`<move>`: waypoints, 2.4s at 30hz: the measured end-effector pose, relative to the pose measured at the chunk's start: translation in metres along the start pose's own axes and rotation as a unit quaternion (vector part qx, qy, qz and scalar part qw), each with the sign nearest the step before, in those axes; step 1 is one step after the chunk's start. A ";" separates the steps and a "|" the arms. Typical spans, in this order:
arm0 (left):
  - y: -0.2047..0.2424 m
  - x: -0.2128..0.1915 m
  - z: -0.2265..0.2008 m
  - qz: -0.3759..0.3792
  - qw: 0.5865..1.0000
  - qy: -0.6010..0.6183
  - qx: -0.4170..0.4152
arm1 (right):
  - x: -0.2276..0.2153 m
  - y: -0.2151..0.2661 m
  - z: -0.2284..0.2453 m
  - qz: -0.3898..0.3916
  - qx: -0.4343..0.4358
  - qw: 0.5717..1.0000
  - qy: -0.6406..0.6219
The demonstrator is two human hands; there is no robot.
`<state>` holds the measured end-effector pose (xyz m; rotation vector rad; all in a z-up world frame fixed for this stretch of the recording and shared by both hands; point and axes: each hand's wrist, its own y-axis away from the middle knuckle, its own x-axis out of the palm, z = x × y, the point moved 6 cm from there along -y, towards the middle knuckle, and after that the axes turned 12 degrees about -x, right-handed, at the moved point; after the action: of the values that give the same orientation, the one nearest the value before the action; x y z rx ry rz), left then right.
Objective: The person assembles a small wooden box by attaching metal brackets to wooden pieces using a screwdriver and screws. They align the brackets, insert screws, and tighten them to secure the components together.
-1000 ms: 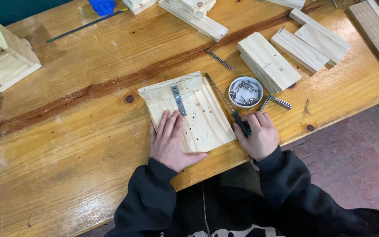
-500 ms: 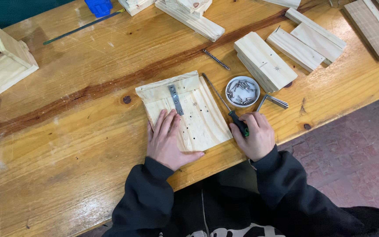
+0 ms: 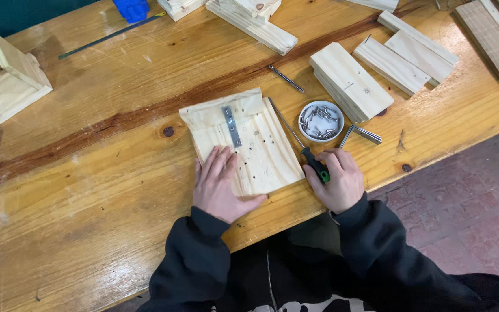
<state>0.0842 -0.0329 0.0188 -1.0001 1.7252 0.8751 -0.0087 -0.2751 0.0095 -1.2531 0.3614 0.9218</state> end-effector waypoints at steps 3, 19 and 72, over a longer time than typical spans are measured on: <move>0.002 -0.002 0.002 -0.108 0.993 0.035 0.044 | 0.000 0.000 0.000 0.003 -0.012 1.000 -0.004; 0.011 0.001 -0.009 -0.264 0.959 0.048 0.095 | 0.000 0.003 -0.002 -0.026 -0.016 0.999 -0.015; 0.042 -0.040 -0.036 -0.242 0.929 0.040 0.278 | -0.033 -0.045 0.008 0.169 -0.197 0.888 -0.378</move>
<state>0.0429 -0.0374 0.0726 -1.0032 1.5546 0.0158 0.0035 -0.2824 0.0639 -1.0954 -0.2575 1.7655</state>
